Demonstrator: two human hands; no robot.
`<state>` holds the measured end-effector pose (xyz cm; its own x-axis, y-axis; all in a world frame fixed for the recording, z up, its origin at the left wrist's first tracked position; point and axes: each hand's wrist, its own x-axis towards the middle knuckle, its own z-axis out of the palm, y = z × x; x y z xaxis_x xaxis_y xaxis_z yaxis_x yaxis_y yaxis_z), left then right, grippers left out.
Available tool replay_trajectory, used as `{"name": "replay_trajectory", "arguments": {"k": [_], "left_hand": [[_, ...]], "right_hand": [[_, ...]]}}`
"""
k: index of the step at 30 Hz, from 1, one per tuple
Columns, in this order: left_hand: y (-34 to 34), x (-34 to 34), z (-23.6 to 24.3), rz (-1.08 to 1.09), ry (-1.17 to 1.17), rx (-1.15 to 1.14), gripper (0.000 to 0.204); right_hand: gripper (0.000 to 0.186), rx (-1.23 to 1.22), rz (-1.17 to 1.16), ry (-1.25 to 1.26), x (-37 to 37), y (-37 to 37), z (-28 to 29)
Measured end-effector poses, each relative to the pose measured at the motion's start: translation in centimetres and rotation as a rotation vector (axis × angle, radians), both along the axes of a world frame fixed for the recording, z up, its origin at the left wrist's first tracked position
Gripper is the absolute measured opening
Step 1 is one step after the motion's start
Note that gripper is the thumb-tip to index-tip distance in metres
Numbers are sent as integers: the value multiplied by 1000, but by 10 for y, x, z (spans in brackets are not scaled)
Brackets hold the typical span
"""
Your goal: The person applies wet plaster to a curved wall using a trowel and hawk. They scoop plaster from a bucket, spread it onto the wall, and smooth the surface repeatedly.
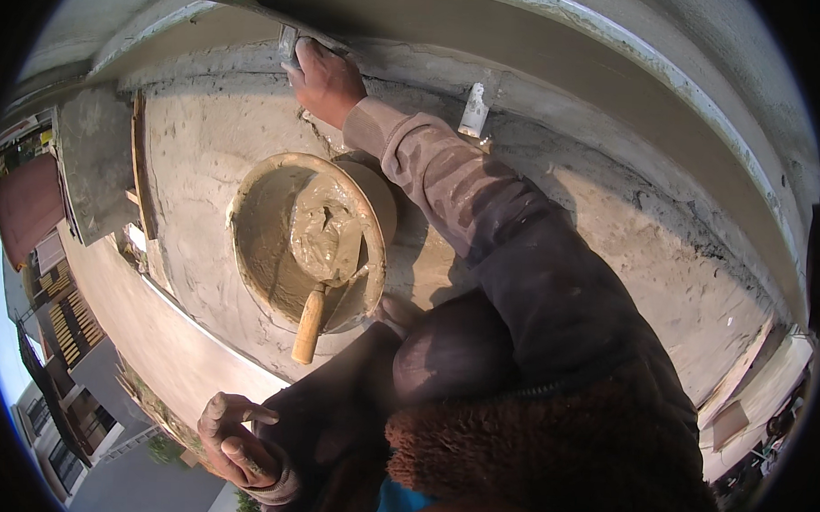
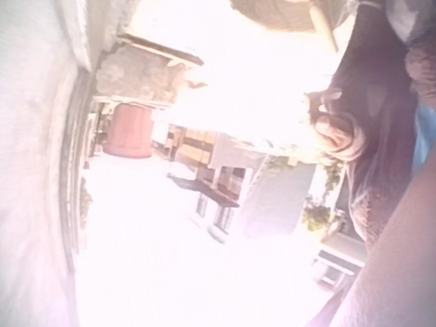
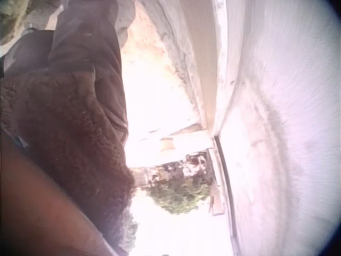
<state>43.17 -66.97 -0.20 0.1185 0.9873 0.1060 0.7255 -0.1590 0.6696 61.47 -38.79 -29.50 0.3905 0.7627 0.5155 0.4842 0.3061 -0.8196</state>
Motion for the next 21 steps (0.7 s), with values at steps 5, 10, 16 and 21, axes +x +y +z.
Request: {"name": "replay_trajectory", "arguments": {"k": [5,10,16,21], "left_hand": [[9,20,-1,-2,147,52,54],[17,21,-1,-31,197,90,54],[21,38,-1,33,223,95,54],[27,48,-5,37,203,106,55]], "right_hand": [[28,89,-50,-42,36,-35,-4],[29,58,-73,-95,65,-72,-2],[26,95,-111,-40,101,-113,6],[26,17,-138,-36,131,-148,13]]}}
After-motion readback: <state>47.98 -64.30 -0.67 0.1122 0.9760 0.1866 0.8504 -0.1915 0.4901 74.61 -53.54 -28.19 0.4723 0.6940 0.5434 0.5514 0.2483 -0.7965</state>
